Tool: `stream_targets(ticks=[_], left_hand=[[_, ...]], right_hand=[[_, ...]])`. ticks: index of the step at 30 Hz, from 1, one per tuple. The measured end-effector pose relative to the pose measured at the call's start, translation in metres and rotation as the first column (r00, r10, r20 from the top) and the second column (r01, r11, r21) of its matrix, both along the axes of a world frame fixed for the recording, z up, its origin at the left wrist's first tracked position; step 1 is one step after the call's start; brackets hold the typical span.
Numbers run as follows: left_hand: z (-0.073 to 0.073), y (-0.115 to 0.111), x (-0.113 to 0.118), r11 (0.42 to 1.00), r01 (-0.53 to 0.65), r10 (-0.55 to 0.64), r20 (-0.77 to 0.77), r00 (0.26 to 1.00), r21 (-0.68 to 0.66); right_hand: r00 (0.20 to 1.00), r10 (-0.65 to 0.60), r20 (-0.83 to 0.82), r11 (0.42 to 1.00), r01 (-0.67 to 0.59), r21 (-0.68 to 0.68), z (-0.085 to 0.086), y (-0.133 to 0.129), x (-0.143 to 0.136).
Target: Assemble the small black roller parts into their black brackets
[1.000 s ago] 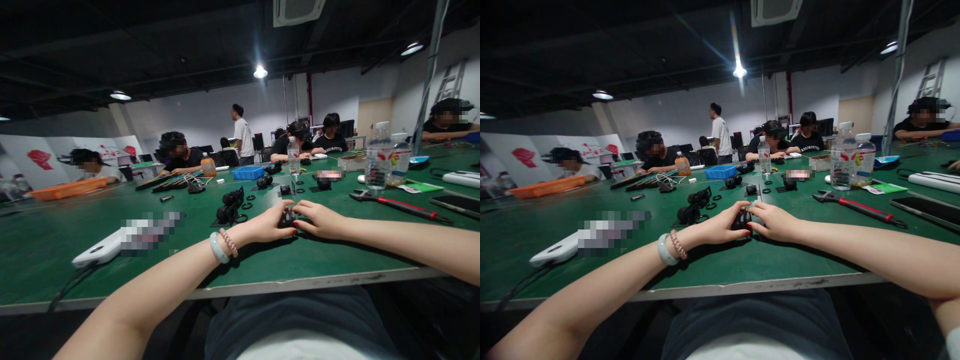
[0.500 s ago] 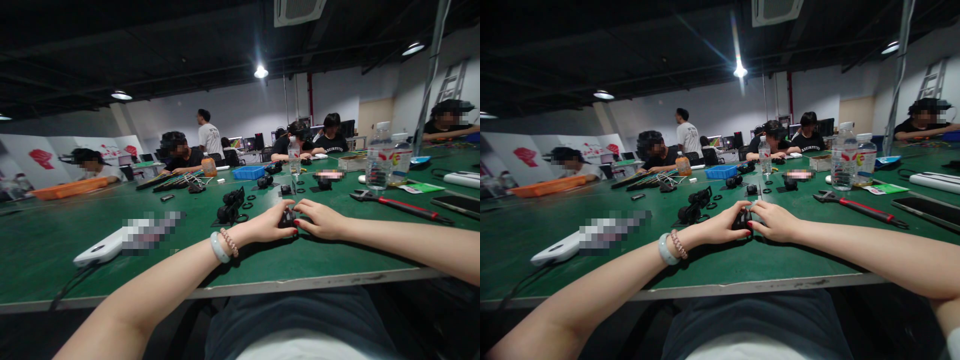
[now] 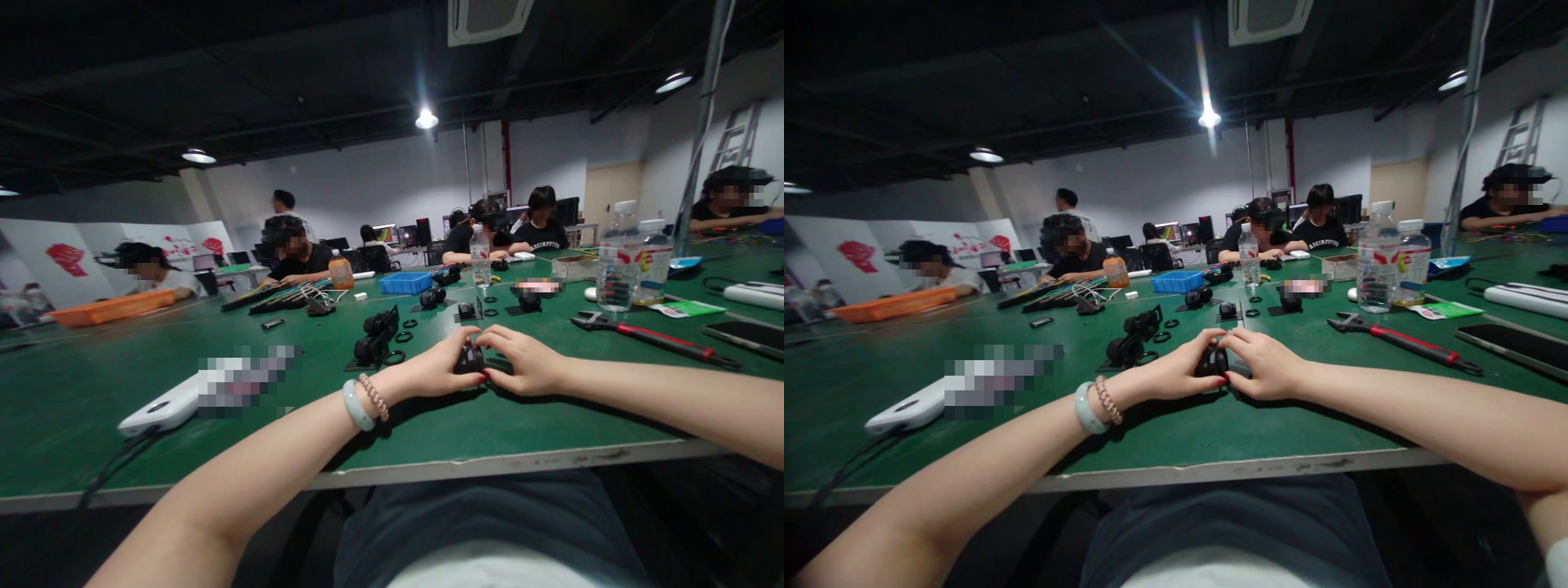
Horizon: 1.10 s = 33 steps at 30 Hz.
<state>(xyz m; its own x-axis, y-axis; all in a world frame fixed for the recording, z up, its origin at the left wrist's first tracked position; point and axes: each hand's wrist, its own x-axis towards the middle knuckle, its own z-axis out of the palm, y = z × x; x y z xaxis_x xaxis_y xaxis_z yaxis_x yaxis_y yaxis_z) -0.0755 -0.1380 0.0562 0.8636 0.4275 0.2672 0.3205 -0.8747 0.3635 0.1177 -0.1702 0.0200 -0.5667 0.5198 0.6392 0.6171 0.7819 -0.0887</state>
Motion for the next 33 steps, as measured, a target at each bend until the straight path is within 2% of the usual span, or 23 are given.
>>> stream_targets(ticks=[9, 33], left_hand=[[0.0005, -0.0007, -0.0005, 1.000, -0.028, 0.028, -0.007, 1.000, 0.005], [-0.0005, 0.0014, -0.0006, 0.999, -0.036, 0.036, -0.032, 0.999, 0.023]], right_hand=[[1.000, 0.025, -0.001, 0.998, -0.025, -0.050, -0.0010, 0.0031, 0.0010], [0.996, -0.054, 0.065, 0.997, 0.058, -0.050, -0.0022, 0.0036, 0.0007]])
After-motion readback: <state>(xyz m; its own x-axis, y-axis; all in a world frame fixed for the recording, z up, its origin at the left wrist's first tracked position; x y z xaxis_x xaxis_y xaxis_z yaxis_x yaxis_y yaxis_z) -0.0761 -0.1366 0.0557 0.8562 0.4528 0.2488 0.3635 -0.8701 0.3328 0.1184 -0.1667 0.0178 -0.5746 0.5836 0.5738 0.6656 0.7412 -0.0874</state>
